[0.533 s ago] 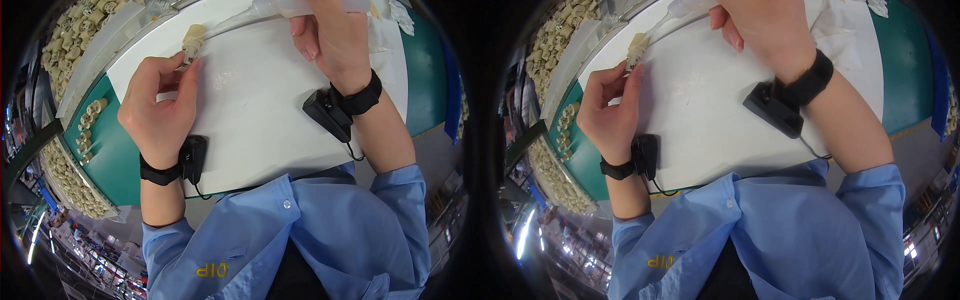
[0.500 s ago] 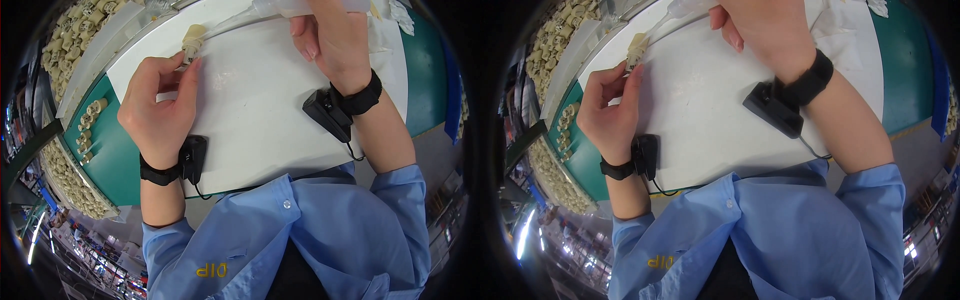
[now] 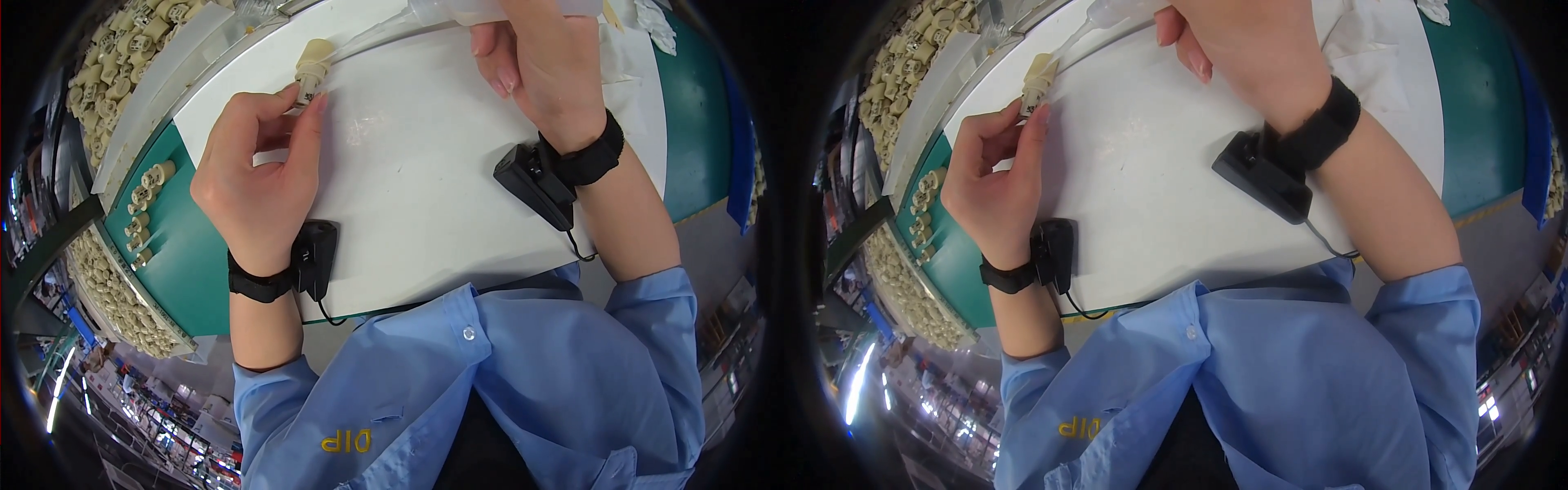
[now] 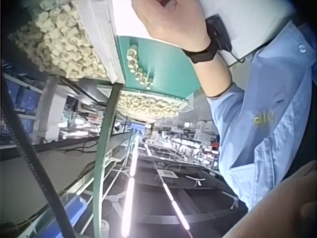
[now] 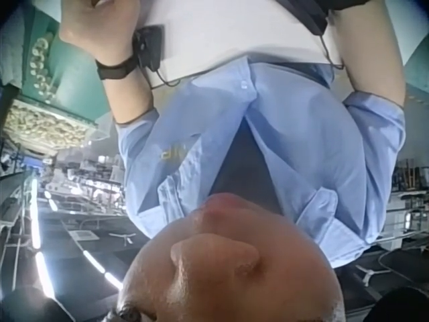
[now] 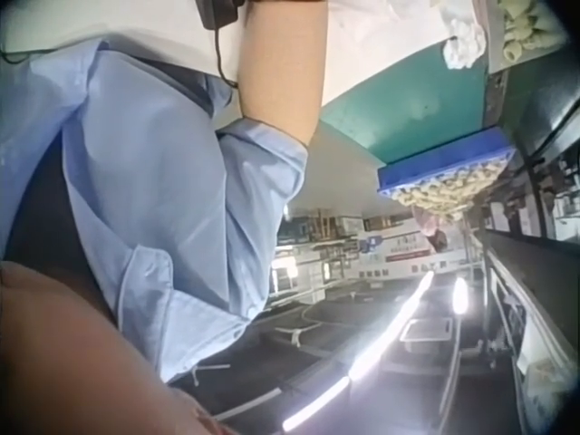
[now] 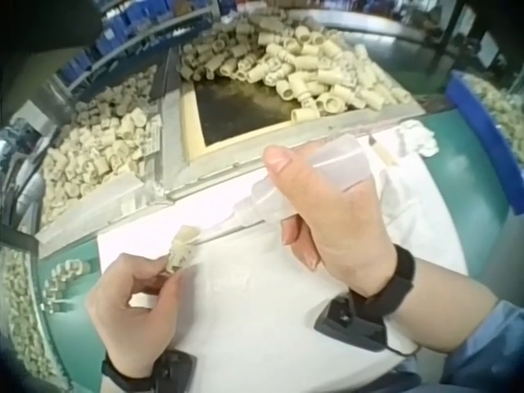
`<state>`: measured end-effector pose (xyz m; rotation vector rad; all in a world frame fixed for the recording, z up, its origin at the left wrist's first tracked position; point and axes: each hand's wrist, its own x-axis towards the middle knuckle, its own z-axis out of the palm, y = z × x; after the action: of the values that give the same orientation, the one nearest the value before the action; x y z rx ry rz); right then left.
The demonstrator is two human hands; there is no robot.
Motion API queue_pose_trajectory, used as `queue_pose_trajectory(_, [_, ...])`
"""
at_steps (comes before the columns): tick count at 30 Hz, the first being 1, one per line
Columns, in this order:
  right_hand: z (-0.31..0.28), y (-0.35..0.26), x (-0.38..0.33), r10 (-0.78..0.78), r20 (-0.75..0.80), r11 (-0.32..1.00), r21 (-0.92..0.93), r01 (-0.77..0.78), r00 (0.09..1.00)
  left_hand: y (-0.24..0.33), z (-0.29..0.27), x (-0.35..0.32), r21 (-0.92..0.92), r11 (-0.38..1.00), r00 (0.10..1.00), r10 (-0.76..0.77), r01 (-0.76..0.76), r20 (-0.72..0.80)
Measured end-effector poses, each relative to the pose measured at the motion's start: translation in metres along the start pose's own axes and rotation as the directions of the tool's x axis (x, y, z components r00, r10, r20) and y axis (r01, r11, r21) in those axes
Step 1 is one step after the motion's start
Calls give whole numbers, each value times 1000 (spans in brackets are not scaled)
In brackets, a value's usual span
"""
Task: Cleaning small electronic components using a squeeze bottle and a cloth on a production floor.
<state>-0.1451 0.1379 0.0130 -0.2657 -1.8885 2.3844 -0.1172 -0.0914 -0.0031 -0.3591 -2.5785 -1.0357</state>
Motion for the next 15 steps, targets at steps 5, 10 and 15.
queue_pose_trajectory(5, [2, 1, 2, -6, -21, 1000, -7, 5, 1000, -2, 1, 0, -9, 1000, 1000, 6, -6, -6])
queue_pose_trajectory(10, [3, 0, 0, 12, -26, 1000, -21, -13, 1000, 1, 0, 0, -2, 1000, 1000, -5, 5, -4])
queue_pose_trajectory(15, [2, 0, 1, 11, -28, 1000, -14, -12, 1000, -3, 1, -1, -9, 1000, 1000, 17, -17, -11])
